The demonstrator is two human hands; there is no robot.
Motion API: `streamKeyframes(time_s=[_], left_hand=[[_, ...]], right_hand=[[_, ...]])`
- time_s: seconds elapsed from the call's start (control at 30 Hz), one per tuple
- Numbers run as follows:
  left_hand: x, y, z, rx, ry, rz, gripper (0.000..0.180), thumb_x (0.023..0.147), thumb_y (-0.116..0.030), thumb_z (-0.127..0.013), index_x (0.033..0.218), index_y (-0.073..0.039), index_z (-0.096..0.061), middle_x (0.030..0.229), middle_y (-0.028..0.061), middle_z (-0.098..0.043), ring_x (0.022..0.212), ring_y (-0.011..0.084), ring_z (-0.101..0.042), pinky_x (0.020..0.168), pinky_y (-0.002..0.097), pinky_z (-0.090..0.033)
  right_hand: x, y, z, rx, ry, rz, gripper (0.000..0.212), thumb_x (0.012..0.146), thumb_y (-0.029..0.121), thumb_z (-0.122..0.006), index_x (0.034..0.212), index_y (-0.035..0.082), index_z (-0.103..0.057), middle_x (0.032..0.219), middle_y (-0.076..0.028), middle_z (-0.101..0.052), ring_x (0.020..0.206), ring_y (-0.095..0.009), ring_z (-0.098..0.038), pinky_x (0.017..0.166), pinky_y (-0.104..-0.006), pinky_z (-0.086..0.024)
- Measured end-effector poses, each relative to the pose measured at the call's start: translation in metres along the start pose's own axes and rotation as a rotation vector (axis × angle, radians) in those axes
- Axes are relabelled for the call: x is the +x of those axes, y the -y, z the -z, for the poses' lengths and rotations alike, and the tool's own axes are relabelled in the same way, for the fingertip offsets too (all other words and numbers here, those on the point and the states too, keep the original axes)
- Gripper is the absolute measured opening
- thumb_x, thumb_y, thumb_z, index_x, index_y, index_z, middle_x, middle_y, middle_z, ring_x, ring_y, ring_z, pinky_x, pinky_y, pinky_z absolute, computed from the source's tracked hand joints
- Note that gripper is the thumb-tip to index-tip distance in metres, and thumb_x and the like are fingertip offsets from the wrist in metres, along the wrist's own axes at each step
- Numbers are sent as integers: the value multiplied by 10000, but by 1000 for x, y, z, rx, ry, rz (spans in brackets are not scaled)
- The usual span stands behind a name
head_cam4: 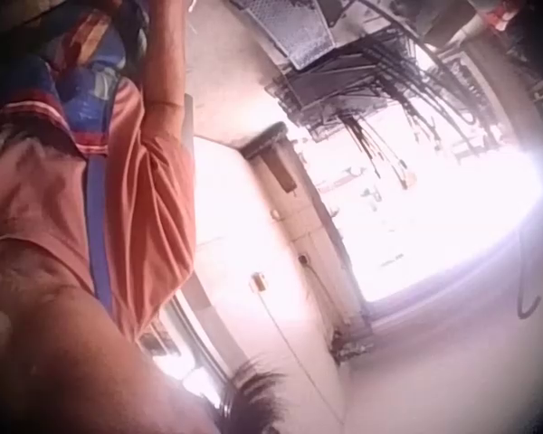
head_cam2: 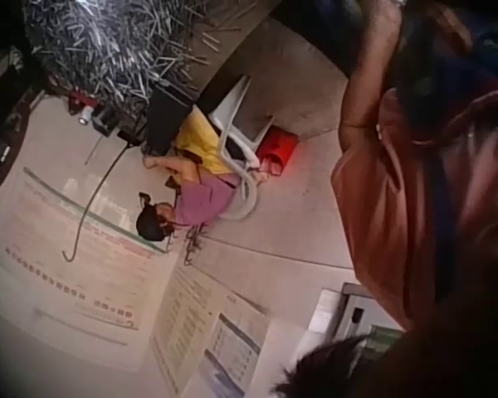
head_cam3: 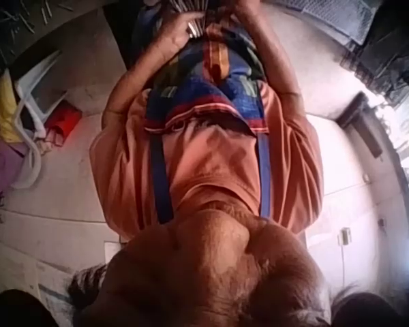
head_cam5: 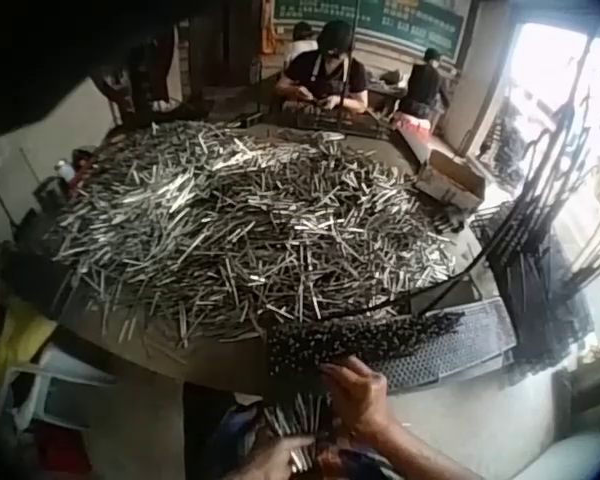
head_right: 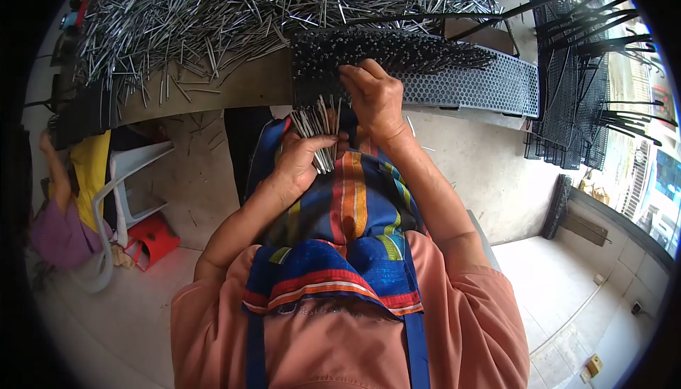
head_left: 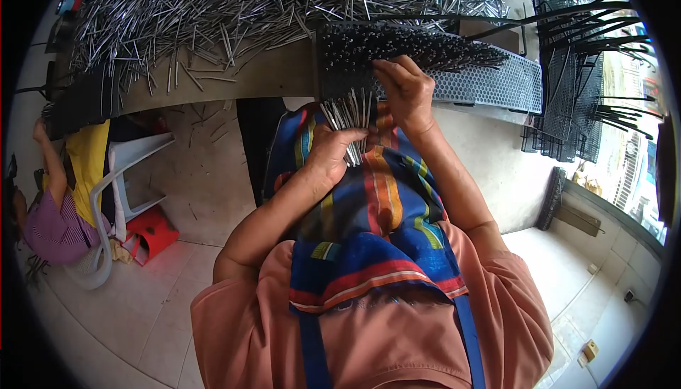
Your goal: Assembling thin metal wires into a wire mesh frame by hand.
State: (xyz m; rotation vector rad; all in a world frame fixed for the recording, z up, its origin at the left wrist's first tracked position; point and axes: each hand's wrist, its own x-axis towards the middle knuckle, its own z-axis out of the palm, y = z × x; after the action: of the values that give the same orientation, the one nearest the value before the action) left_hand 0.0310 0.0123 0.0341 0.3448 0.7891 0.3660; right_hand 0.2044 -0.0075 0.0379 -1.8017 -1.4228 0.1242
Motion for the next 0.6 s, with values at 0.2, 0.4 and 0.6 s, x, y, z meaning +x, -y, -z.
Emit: streamKeyframes(time_s=[0.2, 0.4, 0.6], left_hand=[[2, 5, -5, 72, 57, -18, 313, 801, 95, -621, 1090, -28, -625, 944, 138, -704, 811, 249, -710, 706, 362, -611], [5, 13, 2, 62, -49, -7, 263, 829, 62, -616, 1077, -24, -630, 930, 135, -709, 808, 244, -711, 688, 360, -609], [6, 18, 5, 159, -81, 5, 234, 840, 42, -611, 1064, -23, -629, 911, 141, -707, 801, 243, -712, 663, 359, -605]], right_hand=[[-23, -2, 17, 541, 340, -705, 120, 794, 49, -729, 886, -21, -694, 688, -42, -659, 578, -105, -607, 507, -258, -477], [-20, -4, 29, 824, 109, -846, 45, 831, 54, -712, 825, 36, -671, 671, 11, -618, 522, -32, -486, 473, -183, -347], [-2, -16, 26, 609, -311, -361, 86, 782, -68, -704, 839, -10, -675, 758, -5, -633, 624, -48, -518, 559, -194, -395]])
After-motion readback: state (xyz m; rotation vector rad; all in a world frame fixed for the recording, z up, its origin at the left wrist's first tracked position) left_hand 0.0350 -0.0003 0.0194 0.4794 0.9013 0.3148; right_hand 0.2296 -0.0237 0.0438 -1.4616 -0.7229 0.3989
